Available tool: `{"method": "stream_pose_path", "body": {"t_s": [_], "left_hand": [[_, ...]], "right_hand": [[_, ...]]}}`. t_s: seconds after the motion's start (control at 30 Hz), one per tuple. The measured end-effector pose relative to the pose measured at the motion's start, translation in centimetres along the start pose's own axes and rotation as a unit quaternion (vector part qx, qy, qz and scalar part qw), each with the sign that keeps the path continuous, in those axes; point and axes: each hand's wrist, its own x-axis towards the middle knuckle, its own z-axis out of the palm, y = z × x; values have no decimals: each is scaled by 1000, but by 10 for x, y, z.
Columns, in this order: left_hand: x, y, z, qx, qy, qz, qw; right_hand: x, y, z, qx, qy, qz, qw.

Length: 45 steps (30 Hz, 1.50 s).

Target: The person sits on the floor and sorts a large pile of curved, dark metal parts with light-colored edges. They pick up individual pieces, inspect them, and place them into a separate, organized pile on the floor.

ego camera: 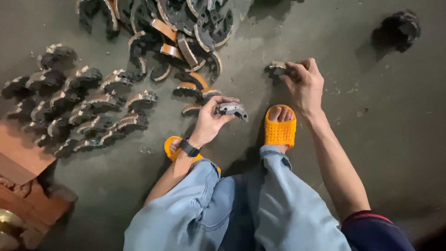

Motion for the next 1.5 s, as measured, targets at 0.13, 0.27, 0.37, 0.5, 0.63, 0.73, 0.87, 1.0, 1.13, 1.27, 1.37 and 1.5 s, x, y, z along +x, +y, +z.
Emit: {"method": "stream_pose_path", "body": {"t_s": [0.13,0.27,0.37,0.5,0.63,0.73,0.87,1.0,1.13,1.27,1.37,1.5], "left_hand": [[6,3,3,-12,-2,-4,1000],[11,6,13,24,-2,4,1000],[14,16,23,49,-9,2,999],[16,8,22,32,-12,-14,999],[16,15,23,26,-34,-17,999],[14,9,25,10,-21,-26,999],[15,20,25,-28,-47,12,998],[18,27,25,-25,-71,28,997],[16,34,26,-1,-72,28,997],[19,24,25,-3,-73,32,997],[18,9,28,2,-75,28,997],[12,8,32,67,-98,37,992]], "right_hand": [[0,-22,-19,-65,-15,0,998],[-14,-63,-8,130,-73,-2,989],[-20,-88,-1,169,-113,25,979],[-27,-79,12,258,-135,169,942],[-17,-68,1,272,-181,178,928],[-8,-49,-9,264,-171,198,928],[17,-10,-23,140,29,161,976],[25,25,-16,41,92,69,993],[17,14,-17,47,94,69,992],[-9,-18,-13,73,109,117,984],[-41,-40,6,212,7,193,958],[-87,-47,34,335,-82,267,900]]}}
